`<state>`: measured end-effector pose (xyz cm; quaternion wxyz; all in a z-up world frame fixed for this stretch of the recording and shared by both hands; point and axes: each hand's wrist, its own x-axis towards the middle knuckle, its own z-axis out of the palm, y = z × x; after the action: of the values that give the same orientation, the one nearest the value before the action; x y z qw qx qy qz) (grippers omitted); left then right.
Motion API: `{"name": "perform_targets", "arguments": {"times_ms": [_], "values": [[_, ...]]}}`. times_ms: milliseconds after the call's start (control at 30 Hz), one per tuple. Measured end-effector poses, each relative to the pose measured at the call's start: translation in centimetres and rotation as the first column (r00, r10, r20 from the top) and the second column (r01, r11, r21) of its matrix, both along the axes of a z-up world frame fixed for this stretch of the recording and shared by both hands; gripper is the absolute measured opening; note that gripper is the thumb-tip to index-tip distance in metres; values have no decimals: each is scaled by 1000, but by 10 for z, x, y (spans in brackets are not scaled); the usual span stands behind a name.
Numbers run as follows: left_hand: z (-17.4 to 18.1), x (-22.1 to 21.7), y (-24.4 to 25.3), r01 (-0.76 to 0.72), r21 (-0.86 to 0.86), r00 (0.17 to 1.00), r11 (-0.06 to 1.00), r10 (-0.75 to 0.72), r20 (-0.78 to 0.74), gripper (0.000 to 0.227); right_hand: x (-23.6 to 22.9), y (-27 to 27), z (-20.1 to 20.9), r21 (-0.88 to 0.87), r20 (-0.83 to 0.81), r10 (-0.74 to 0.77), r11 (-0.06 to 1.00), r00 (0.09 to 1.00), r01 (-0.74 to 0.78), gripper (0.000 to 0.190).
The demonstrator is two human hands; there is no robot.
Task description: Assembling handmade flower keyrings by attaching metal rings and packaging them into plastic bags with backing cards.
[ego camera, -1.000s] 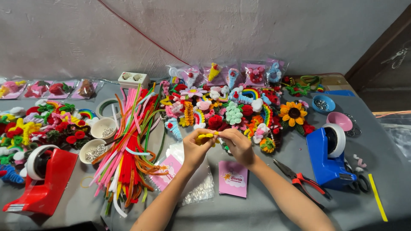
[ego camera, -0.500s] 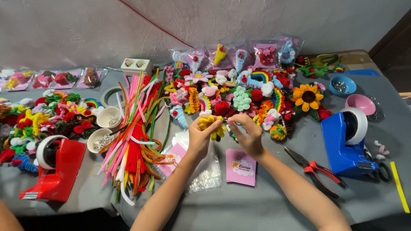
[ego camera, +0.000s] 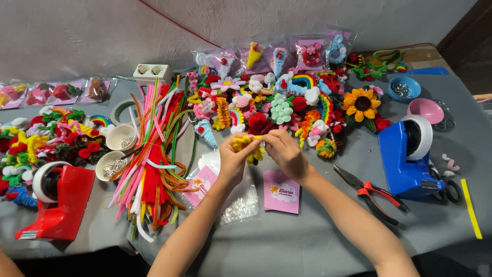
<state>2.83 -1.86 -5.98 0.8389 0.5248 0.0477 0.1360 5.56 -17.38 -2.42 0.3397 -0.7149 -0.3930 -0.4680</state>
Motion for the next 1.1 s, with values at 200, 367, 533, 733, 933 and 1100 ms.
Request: {"name": "perform_targets", "arguments": {"times_ms": [200, 367, 533, 733, 933, 1100], "values": [[20, -7, -2, -131, 34, 989, 991, 128, 72, 20, 4, -8, 20, 84, -143, 14, 997, 990, -2, 20], [17, -2, 7, -158, 41, 985, 987, 155, 71, 18, 47, -71, 35, 51, -245, -173, 980, 954, 191, 15], [25, -8, 0, -78, 64, 996, 995, 74, 57, 17, 107, -259, 49, -145, -299, -628, 774, 718, 616, 14], [22, -8, -6, -5, 56, 999, 998, 2, 42, 17, 174, -451, 24, -710, -374, -921, 211, -106, 672, 24], [28, -11, -8, 97, 211, 995, 973, -91, -38, 25, 182, -493, -33, -675, -734, -578, 554, -358, 488, 19], [32, -12, -8, 93, 268, 996, 959, -87, -34, 21, 150, -451, -17, -391, -522, -636, 771, 568, 503, 11]]}}
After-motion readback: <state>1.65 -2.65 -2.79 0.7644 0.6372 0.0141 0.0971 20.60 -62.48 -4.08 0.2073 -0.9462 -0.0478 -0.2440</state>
